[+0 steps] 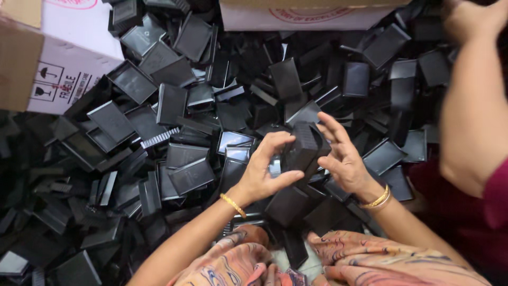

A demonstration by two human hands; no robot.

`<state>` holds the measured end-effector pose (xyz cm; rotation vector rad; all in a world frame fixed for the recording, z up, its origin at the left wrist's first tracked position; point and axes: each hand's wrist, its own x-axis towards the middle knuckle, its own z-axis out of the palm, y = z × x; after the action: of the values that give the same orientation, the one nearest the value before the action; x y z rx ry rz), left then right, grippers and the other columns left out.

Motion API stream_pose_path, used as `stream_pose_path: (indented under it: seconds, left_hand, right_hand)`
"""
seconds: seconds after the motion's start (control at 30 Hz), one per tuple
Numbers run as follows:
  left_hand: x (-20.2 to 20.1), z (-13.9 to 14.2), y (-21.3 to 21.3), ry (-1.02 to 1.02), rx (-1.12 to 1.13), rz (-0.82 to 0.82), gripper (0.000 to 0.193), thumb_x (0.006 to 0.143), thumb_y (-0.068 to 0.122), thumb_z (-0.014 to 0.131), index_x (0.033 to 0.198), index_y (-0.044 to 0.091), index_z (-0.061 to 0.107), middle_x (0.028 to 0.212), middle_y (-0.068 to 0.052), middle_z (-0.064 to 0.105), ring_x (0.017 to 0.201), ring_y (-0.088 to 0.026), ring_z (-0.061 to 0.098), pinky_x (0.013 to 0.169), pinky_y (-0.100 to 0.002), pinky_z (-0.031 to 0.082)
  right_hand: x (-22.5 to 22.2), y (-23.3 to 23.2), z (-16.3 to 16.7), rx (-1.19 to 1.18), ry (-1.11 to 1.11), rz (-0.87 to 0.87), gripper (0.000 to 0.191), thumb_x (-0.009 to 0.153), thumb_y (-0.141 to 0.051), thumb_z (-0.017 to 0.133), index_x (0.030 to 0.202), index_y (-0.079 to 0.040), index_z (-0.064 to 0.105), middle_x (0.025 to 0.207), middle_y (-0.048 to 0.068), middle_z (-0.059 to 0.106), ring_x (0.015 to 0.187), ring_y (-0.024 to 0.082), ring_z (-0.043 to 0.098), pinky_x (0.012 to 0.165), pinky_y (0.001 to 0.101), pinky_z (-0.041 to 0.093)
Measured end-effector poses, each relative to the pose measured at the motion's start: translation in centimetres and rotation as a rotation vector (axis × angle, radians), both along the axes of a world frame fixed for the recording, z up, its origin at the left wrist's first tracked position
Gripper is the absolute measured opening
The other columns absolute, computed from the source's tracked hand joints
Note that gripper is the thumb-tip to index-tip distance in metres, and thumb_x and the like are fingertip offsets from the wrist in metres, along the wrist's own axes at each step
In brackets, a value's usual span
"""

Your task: The person sits on the floor and repeatedly picks up black plastic cases and ribbed inserts from a large pile. They align and press the two parts together to form a complete unit, then place the assembled item back into the pile. The process is repeated continuously throughout the clip.

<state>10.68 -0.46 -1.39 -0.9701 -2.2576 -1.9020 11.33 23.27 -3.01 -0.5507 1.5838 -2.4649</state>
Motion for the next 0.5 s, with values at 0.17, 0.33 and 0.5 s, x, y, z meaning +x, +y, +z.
stream_pose_path:
  seconds: [0.17, 0.33, 0.5]
  left_hand:
    - [-0.9, 0.5, 0.6, 0.187, -0.097, 0.020, 0.069, 0.083, 0.027, 0.089, 0.142, 0.010, 0.056, 0.142, -0.017, 0.057, 0.131, -0.033, 0.061, 0.112, -0.038, 0.050]
    - [-1.4, 1.4, 1.7, 0.363, -0.149, 0.001, 0.083, 0.077, 0.025, 0.088, 0.146, 0.004, 0.048, 0.150, -0.027, 0.047, 0.138, -0.042, 0.052, 0.113, -0.045, 0.046]
    - [-1.4, 1.7, 0.0, 0.314, -0.202, 0.079, 0.063, 0.089, 0.005, 0.076, 0.146, 0.004, 0.051, 0.138, -0.019, 0.065, 0.123, -0.033, 0.068, 0.102, -0.037, 0.058]
  right_hand:
    - [-0.1, 0.5, 0.8, 0.163, 0.054, -0.034, 0.091, 0.088, -0.006, 0.077, 0.163, 0.001, 0.027, 0.156, 0.010, 0.044, 0.143, 0.023, 0.045, 0.117, 0.0367, 0.040]
    - [-0.7, 0.0, 0.4, -0.140, -0.258, -0.192, 0.075, 0.092, -0.018, 0.070, 0.158, -0.006, 0.037, 0.144, 0.012, 0.051, 0.128, 0.023, 0.055, 0.106, 0.0433, 0.047]
    - [-1.2, 0.5, 0.3, -0.022, -0.243, -0.221, 0.056, 0.094, -0.013, 0.067, 0.147, -0.016, 0.049, 0.131, 0.006, 0.060, 0.121, 0.017, 0.060, 0.100, 0.0385, 0.053]
